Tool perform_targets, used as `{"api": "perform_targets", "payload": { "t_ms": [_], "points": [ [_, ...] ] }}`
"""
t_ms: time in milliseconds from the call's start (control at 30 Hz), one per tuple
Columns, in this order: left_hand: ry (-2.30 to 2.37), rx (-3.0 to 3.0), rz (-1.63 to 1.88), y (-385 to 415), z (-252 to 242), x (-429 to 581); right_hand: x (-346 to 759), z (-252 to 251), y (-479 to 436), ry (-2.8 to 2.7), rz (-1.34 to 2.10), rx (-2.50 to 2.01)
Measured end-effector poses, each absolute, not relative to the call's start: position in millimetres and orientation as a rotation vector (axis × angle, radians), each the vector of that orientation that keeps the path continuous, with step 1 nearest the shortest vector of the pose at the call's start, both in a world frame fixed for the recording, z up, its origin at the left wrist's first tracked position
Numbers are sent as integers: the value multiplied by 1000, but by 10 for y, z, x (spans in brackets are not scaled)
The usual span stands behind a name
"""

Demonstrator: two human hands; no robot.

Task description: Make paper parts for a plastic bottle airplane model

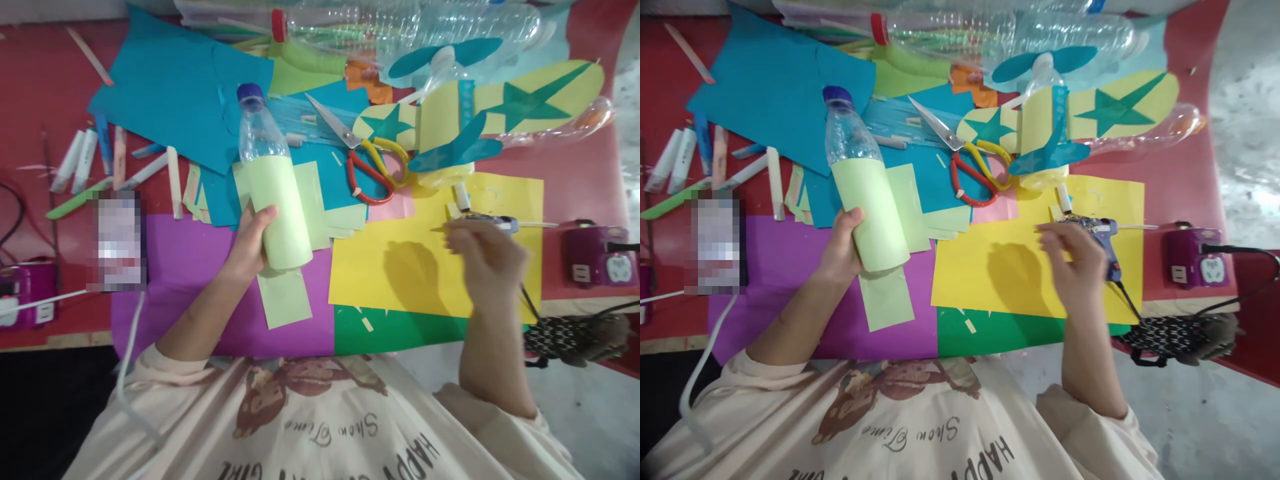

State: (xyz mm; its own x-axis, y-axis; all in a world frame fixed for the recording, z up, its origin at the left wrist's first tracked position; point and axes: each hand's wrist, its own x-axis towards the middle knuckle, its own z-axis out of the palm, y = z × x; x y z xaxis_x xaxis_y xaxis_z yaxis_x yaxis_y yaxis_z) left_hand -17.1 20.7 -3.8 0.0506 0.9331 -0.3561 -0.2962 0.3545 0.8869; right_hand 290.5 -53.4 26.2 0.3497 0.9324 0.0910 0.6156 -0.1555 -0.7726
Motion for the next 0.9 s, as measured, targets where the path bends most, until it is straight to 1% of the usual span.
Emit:
{"api": "perform_targets", "payload": {
  "t_ms": [100, 233, 333, 733, 900],
  "points": [
    [1119, 694, 1022, 201, -28, -171, 2416, 173, -334, -1656, 846, -1608],
    [1063, 621, 970, 215, -18, -190, 1964, -9, 6, -1596, 1291, -1378],
    [1037, 627, 927, 211, -32, -204, 1809, -133, 122, -1553, 1451, -1335],
    [947, 664, 822, 141, -46, -120, 1820, -250, -14, -1790, 1348, -1082],
    [926, 654, 819, 151, -9, -101, 1828, -236, -48, -1867, 1175, -1017]
  ]
}}
